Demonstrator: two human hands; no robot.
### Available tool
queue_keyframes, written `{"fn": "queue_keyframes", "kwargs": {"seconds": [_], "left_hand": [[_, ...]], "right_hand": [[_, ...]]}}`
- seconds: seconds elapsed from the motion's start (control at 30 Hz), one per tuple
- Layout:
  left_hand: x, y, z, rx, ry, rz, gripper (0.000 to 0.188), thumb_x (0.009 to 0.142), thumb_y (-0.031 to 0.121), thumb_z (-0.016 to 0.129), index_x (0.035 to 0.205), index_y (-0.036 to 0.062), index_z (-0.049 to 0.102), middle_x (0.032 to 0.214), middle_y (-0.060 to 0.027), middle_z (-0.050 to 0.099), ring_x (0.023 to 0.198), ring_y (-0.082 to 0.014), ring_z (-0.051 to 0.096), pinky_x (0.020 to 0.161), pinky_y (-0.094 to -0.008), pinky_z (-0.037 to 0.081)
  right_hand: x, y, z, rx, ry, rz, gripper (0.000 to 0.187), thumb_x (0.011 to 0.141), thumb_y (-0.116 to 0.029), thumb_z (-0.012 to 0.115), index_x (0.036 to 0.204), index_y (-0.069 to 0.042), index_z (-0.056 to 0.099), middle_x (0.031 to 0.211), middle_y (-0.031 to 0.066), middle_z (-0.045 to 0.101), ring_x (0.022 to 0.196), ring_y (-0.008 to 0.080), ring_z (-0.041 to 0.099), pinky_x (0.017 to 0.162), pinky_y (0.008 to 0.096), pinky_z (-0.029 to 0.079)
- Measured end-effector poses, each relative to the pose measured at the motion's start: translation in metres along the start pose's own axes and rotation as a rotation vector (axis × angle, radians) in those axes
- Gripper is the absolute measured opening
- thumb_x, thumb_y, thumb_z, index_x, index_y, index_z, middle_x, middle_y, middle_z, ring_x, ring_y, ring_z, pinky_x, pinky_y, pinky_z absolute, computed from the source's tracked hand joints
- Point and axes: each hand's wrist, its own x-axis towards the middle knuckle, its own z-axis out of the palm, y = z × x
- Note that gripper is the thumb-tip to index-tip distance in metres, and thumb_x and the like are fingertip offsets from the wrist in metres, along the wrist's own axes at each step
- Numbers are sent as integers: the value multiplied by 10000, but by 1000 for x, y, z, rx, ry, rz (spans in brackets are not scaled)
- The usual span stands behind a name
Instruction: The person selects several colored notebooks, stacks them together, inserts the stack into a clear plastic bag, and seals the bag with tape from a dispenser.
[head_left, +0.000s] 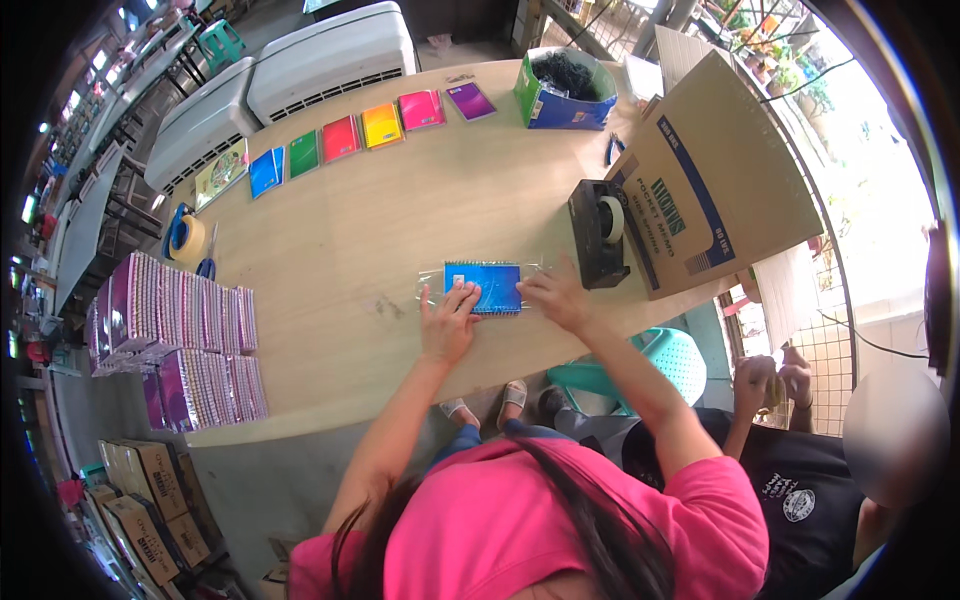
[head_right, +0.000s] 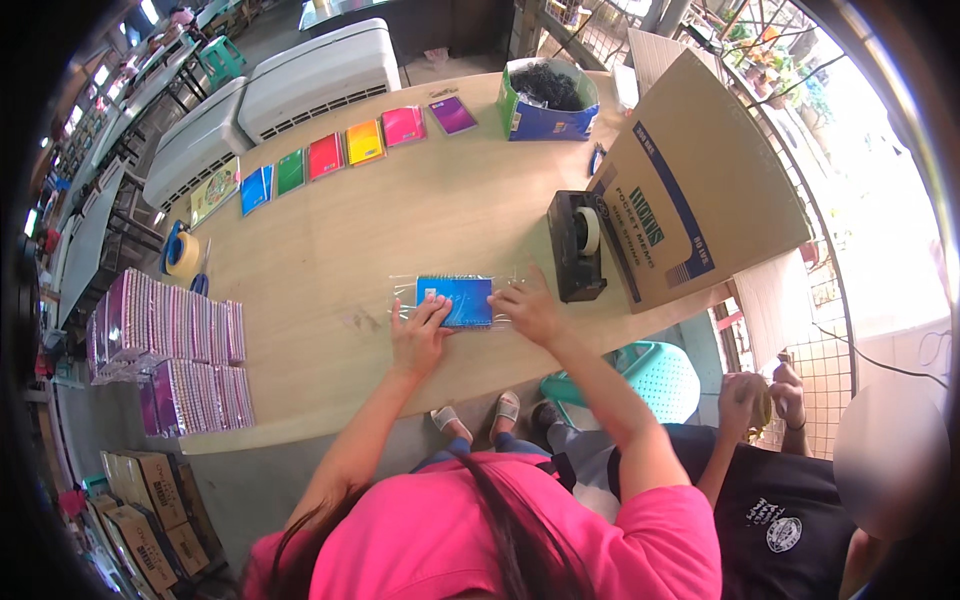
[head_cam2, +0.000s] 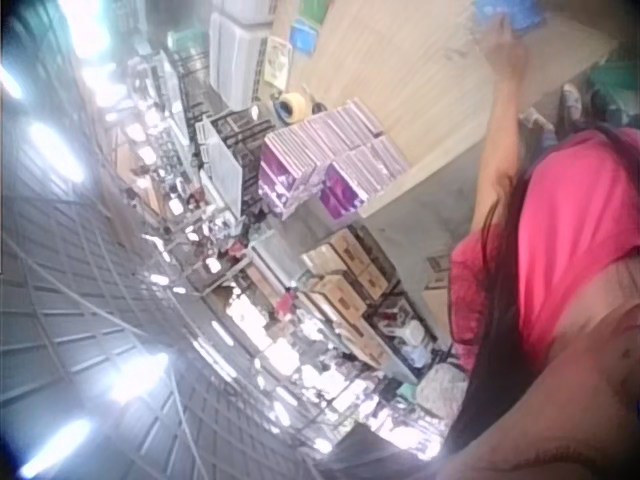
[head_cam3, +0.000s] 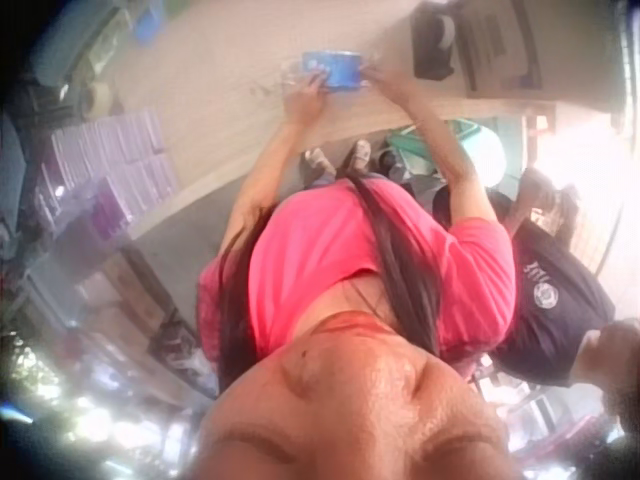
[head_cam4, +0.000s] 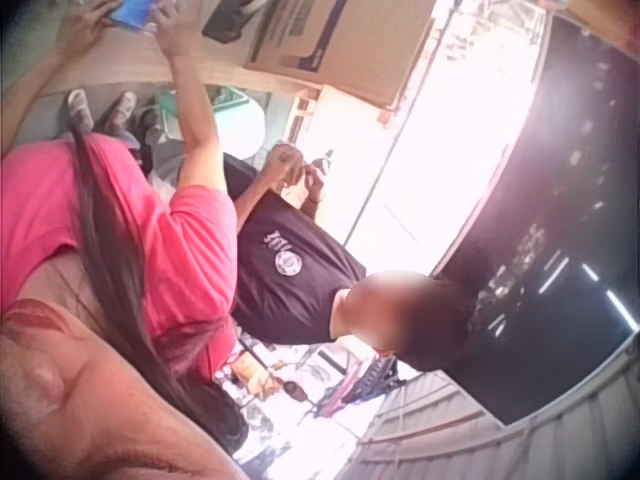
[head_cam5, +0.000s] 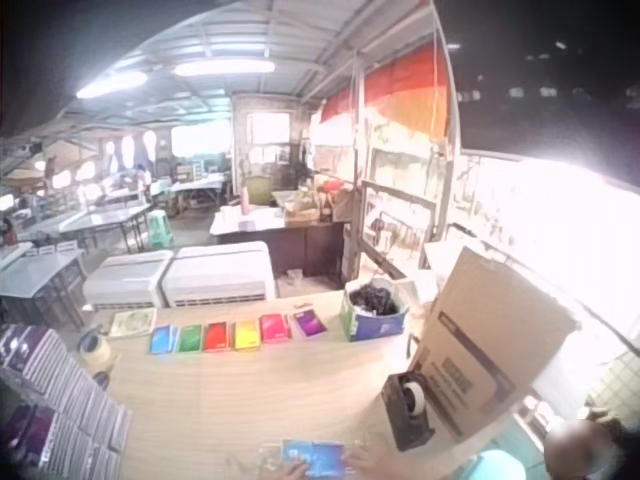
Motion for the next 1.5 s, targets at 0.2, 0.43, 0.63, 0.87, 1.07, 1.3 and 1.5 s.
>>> {"fn": "queue_keyframes", "kwargs": {"seconds": [0.2,0.43,0.63,0.87,1.07,1.3,1.5], "left_hand": [[-2,-4,-3,24,-25,9,439,819,232,704,1253,197,641,1274,30,624,1254,-151,544,1141,-587,190],[9,12,5,30,-1,80,416,839,235,687,1249,189,641,1287,18,621,1272,-152,532,1128,-607,201],[-2,-1,-3,72,5,24,419,846,236,681,1261,201,635,1296,22,615,1274,-150,530,1127,-613,200],[-2,-3,2,67,21,20,441,838,224,686,1275,211,625,1284,44,613,1260,-147,538,1127,-618,198],[-2,5,2,30,34,36,440,842,244,681,1277,217,620,1289,48,610,1258,-145,539,1127,-616,199],[-3,0,0,5,35,20,462,850,250,677,1303,226,592,1287,44,607,1260,-140,530,1135,-609,189],[0,1,-8,26,-7,45,604,829,274,703,1399,286,503,1288,18,580,1272,-189,514,1125,-633,189]], "right_hand": [[-54,-1,-20,46,234,353,181,798,-107,691,979,-127,701,1024,49,690,978,261,636,954,476,415],[-83,113,-50,937,428,1379,240,836,-268,760,843,-34,709,738,14,653,692,150,569,566,284,410],[-87,49,-35,910,517,1552,235,854,-309,755,884,-84,692,767,1,650,661,145,551,550,284,402],[-87,-5,1,1614,774,1316,143,923,-200,667,982,-69,673,717,-13,570,671,125,583,567,253,451],[68,-39,-1,1110,20,773,574,865,-123,703,1386,-9,492,644,11,579,589,59,503,533,229,423],[51,-31,31,635,-274,739,1009,774,-252,799,1543,-55,175,834,143,679,743,218,660,646,366,520],[58,-42,25,173,-409,780,1133,711,-444,816,1546,-83,139,1086,251,651,1002,384,655,833,442,533]]}}
